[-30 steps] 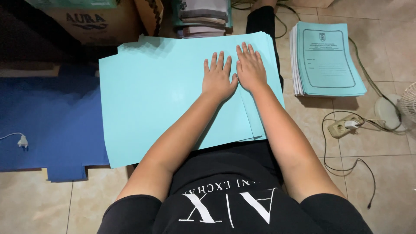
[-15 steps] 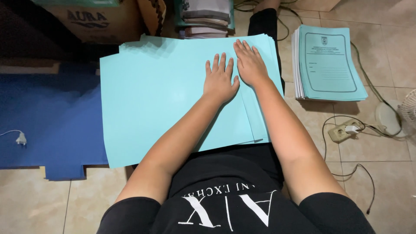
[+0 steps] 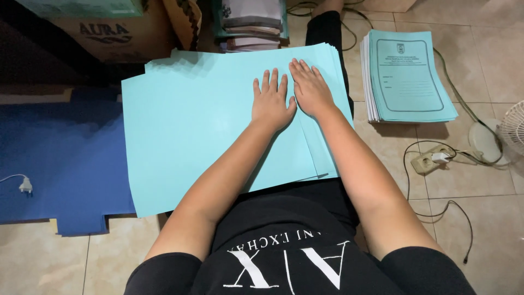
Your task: The person is organizing a stack of light blue folders by smoothing each one with their hands and stacking them neatly on the floor.
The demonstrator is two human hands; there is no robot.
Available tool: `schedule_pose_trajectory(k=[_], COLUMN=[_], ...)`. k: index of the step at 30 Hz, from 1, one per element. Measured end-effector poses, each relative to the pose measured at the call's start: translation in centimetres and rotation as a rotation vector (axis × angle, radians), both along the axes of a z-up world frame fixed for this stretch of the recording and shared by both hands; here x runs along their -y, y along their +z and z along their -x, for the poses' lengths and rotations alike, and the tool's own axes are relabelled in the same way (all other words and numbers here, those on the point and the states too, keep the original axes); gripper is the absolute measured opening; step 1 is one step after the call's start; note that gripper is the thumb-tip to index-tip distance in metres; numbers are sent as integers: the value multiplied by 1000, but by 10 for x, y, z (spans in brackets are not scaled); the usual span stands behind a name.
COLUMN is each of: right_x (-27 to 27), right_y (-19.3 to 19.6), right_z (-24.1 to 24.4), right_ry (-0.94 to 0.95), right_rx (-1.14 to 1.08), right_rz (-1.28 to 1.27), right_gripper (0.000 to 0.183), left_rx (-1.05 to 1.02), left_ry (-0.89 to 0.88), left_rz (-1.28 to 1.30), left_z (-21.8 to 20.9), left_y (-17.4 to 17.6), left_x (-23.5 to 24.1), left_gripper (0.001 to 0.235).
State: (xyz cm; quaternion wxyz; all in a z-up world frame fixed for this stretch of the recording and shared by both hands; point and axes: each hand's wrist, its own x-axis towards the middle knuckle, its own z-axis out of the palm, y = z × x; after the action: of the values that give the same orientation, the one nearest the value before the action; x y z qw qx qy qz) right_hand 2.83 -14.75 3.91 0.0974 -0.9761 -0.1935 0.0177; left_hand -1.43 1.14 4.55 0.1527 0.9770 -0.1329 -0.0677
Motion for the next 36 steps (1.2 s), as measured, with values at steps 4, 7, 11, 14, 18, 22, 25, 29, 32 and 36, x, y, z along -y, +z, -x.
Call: schedule_pose_trajectory(k=[4, 7, 11, 14, 18, 22, 25, 29, 32, 36], right_x=[-4, -10, -12, -6, 3, 11, 22, 32, 30, 33], right_y=[-2, -9, -13, 1, 20, 28, 14, -2, 3, 0], right_z=[-21, -43, -42, -18, 51, 129, 171, 192, 183, 165], right_ry=[14, 20, 34, 13, -71, -120, -102, -116, -114, -100], right_rx=[-15, 171, 250, 163, -29, -65, -32, -93, -105, -113], right_rz=[1, -84, -101, -53, 11, 1, 19, 31, 46, 56], right_gripper=[54, 52, 49, 51, 54, 55, 56, 59, 60, 60], left_rx=[-20, 226, 255, 129, 3, 49, 68, 28, 22, 0], left_ry=[-2, 34, 34, 6, -35, -149, -296, -221, -153, -150], left_rz=[3, 25, 54, 26, -8, -39, -79, -130, -143, -164], left_z=[-2, -14, -13, -8, 0, 4, -10, -46, -71, -52], left_y=[-12, -42, -46, -13, 1, 5, -7, -14, -15, -5], left_x=[3, 9, 9, 2, -1, 6, 15, 23, 26, 28], left_gripper=[70, 74, 73, 71, 71, 70, 71, 71, 69, 65])
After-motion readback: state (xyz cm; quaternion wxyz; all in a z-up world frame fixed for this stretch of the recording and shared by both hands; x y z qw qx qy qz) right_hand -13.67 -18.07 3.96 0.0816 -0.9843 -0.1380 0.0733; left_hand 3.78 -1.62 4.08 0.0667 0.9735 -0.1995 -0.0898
